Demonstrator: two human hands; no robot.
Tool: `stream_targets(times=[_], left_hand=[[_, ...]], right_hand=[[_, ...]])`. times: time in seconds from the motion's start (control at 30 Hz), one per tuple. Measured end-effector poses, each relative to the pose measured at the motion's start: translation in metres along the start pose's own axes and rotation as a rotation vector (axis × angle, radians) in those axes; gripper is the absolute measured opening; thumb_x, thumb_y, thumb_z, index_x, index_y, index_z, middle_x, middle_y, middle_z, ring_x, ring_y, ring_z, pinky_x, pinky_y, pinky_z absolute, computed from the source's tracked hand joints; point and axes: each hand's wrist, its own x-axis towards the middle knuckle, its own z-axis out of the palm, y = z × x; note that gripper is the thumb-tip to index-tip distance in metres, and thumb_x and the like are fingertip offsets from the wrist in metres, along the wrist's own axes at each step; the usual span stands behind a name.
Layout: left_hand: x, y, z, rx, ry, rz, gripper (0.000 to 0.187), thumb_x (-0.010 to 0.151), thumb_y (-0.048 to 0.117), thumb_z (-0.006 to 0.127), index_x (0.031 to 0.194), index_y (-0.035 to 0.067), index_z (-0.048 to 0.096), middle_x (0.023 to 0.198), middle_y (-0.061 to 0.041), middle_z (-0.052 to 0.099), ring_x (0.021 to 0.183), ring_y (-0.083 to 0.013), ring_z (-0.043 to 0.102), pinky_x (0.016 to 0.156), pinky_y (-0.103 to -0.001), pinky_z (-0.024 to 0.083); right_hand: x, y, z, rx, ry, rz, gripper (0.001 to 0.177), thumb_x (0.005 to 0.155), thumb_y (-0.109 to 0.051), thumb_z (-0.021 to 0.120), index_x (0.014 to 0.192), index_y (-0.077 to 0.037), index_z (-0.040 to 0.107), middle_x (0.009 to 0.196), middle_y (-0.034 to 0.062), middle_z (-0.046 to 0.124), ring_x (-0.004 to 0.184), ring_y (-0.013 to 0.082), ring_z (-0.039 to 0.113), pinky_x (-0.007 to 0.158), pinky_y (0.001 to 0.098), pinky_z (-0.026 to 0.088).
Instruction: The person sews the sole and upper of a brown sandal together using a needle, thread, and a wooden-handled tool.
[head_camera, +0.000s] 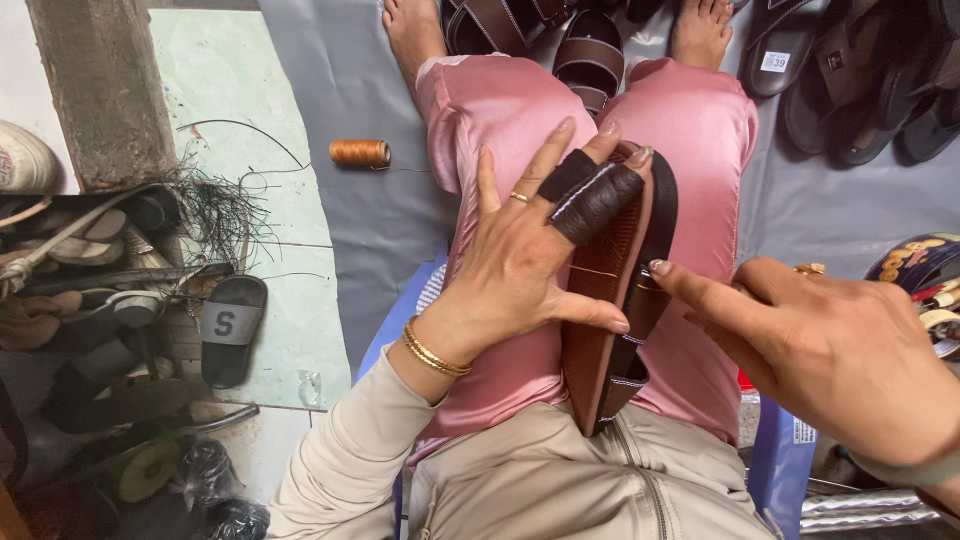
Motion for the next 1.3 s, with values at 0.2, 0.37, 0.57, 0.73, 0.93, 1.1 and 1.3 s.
stream_targets(times=[0.2,0.37,0.57,0.73,0.93,1.1,1.3], left_hand=[[0.005,-0.001,0.006,0.165,0.016,-0.009,0.127,0.053,0.086,0.085,0.146,0.027,0.022,0.155,0.001,0.024,0.146,-0.0213,0.022,0.105,-0.072,0.010],[0.001,0.000,0.006,0.239,0.033,-0.016,0.129,0.052,0.095,0.082,0.145,0.030,0.022,0.155,0.003,0.024,0.145,-0.0175,0.023,0.104,-0.073,0.013],[-0.033,-0.003,-0.003,0.157,0.508,0.207,0.058,0.085,0.043,0.086,0.127,0.022,0.053,0.128,-0.010,0.058,0.106,-0.0286,0.060,0.090,-0.043,0.054],[-0.045,0.033,-0.040,-1.031,0.002,0.295,0.009,0.089,0.007,0.057,0.086,-0.002,0.058,0.107,-0.018,0.057,0.094,-0.0288,0.062,0.089,-0.037,0.051],[-0.027,0.018,-0.019,-0.938,0.194,-0.345,0.020,0.082,0.008,0.062,0.101,0.013,0.066,0.081,0.002,0.069,0.064,-0.0046,0.064,0.066,-0.017,0.053],[-0.028,0.029,-0.012,-1.099,0.123,-0.463,0.042,0.079,0.000,0.061,0.119,0.010,0.049,0.068,0.001,0.059,0.053,-0.0011,0.051,0.049,-0.012,0.037],[-0.026,0.046,0.026,-0.467,0.375,-0.405,0.068,0.064,0.032,0.083,0.123,0.015,0.052,0.067,-0.005,0.052,0.057,-0.0162,0.048,0.055,-0.029,0.043]], right_hand=[[0.015,0.004,0.027,0.359,0.148,-0.126,0.032,0.085,-0.021,0.057,0.116,-0.017,0.051,0.072,-0.0003,0.051,0.055,0.0191,0.056,0.040,0.0348,0.039],[0.020,0.001,0.034,0.510,0.259,-0.169,0.021,0.085,-0.017,0.062,0.099,-0.004,0.054,0.079,0.0064,0.059,0.061,0.0209,0.060,0.052,0.0331,0.045],[0.000,0.009,0.050,0.541,0.193,0.029,0.056,0.077,-0.028,0.067,0.126,-0.010,0.049,0.099,0.0011,0.067,0.068,0.0122,0.063,0.066,0.0285,0.048],[0.012,-0.007,0.017,0.362,0.203,-0.058,0.048,0.085,-0.020,0.062,0.130,-0.012,0.046,0.079,0.0036,0.058,0.063,0.0194,0.060,0.052,0.0346,0.043],[0.018,-0.023,0.009,0.137,0.084,0.052,0.050,0.086,-0.033,0.054,0.132,-0.017,0.040,0.079,0.0022,0.055,0.062,0.0224,0.062,0.035,0.0402,0.039],[0.019,-0.020,0.008,0.404,0.254,-0.045,0.043,0.087,-0.018,0.057,0.128,-0.009,0.045,0.080,0.0049,0.057,0.065,0.0213,0.059,0.049,0.0344,0.043],[0.007,-0.003,0.009,0.299,0.164,-0.029,0.051,0.084,-0.024,0.057,0.133,-0.024,0.045,0.069,-0.0018,0.050,0.058,0.0161,0.056,0.048,0.0328,0.044]])
